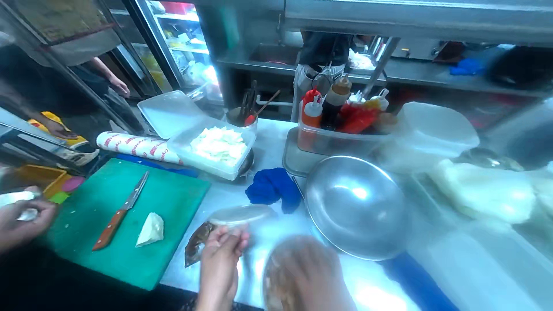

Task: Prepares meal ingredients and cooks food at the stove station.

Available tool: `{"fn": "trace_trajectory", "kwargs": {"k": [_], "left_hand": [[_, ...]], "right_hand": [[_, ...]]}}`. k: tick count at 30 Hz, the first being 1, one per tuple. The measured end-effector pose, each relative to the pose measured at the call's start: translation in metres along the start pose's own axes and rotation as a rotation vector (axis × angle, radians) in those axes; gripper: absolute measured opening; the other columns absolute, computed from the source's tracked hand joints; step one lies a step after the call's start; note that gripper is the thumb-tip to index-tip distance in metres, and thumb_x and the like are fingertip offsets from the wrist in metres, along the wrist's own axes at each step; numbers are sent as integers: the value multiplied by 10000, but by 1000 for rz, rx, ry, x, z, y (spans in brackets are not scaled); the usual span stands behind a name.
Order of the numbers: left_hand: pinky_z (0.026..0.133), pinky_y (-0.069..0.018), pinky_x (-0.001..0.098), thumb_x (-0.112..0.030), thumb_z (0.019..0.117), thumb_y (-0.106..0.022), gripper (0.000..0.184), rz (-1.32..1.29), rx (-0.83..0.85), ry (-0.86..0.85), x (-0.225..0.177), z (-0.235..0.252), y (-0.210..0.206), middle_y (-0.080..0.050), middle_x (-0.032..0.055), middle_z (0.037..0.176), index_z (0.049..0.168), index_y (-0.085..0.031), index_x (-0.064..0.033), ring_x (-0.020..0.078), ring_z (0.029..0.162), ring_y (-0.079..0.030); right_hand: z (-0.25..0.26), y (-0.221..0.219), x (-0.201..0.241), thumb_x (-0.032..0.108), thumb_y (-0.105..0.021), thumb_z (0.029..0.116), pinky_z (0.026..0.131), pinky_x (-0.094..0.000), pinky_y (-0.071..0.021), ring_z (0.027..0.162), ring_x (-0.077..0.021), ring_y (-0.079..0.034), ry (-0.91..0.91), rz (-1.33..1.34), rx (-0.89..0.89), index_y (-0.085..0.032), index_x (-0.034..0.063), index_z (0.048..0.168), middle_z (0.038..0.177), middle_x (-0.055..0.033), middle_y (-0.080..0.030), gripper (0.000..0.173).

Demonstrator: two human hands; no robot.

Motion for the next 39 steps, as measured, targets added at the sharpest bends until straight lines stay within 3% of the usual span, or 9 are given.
{"fn": "trace_trajectory", "kwargs": {"k": [5, 8, 10, 12, 14, 16, 22, 27, 39], "left_hand": [[705, -631, 333, 36, 1024, -427, 136, -115, 90, -196, -81, -39, 12, -727, 150, 939, 1119, -503, -23, 214, 781, -736], [729, -628, 338, -18, 1008, -528, 151, -252, 323, -247, -92, -64, 3, -732, 153, 972, 1142, -556, -81, 216, 805, -736], [748, -621, 336, -78, 982, -642, 195, -306, 474, -225, -79, -73, 1, -740, 134, 982, 1170, -625, -126, 199, 818, -733], [758, -618, 332, -98, 974, -655, 219, -300, 564, -163, -54, -78, 5, -747, 111, 981, 1185, -644, -157, 181, 823, -735], [741, -621, 344, -80, 987, -626, 212, -261, 566, -90, -23, -78, 15, -751, 122, 929, 1186, -606, -154, 201, 793, -740], [737, -623, 359, -58, 988, -606, 225, -197, 545, -37, 1, -74, 27, -754, 145, 901, 1197, -570, -135, 227, 775, -747], [695, -623, 365, 22, 981, -530, 268, 33, 490, -23, 18, -66, 50, -758, 135, 865, 1232, -495, -67, 222, 728, -744], [661, -630, 365, 44, 980, -513, 236, 179, 422, -50, 22, -66, 62, -749, 94, 829, 1208, -515, -15, 199, 691, -735], [564, -587, 336, -157, 949, -689, 175, 624, 168, -180, 9, -56, 48, -675, 42, 751, 1029, -609, -24, 150, 621, -664]], "right_hand": [[43, -4, 16, 986, -394, 729, 1198, -714, -159, 1572, -370, -178, 60, 2, -9, -406, 295, 1585, 1701, -93, -256, 1100], [68, 2, 22, 914, -393, 812, 1208, -695, -163, 1563, -338, -224, 78, 102, -4, -402, 282, 1580, 1675, -79, -321, 995], [70, 23, 9, 570, -609, 936, 1257, -486, -272, 1439, -222, -465, 59, 592, -232, -624, 104, 1390, 1450, -107, -598, 651], [73, 36, -18, 133, -576, 983, 1058, -329, -539, 1175, -170, -669, 45, 1285, -399, -636, -69, 1279, 1240, -152, -704, 363], [82, 26, -35, 221, -235, 1114, 967, -448, -591, 1116, -294, -705, -72, 1826, -160, -524, -79, 1392, 1252, -221, -694, 501], [85, 14, -42, 330, -146, 1105, 922, -525, -586, 1075, -366, -703, -151, 2096, 73, -483, -19, 1440, 1240, -249, -683, 589], [86, 17, -55, 174, -647, 987, 700, -364, -632, 785, -192, -737, -342, 1404, 19, -700, 32, 1207, 912, -94, -760, 267], [74, 11, -57, 305, -622, 961, 542, -336, -525, 517, -103, -552, -323, 847, -39, -691, 179, 1319, 624, 45, -593, 385], [62, 5, -60, 217, -659, 961, 455, -294, -464, 455, -91, -485, -283, 945, -220, -695, 154, 1296, 566, 50, -522, 343]]}}
Point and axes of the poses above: each hand's wrist, its own z-axis towards the middle knuckle, its own y-axis out of the back of the hand, x = y × z, the point moved 7 cm from there along z, towards the middle knuckle
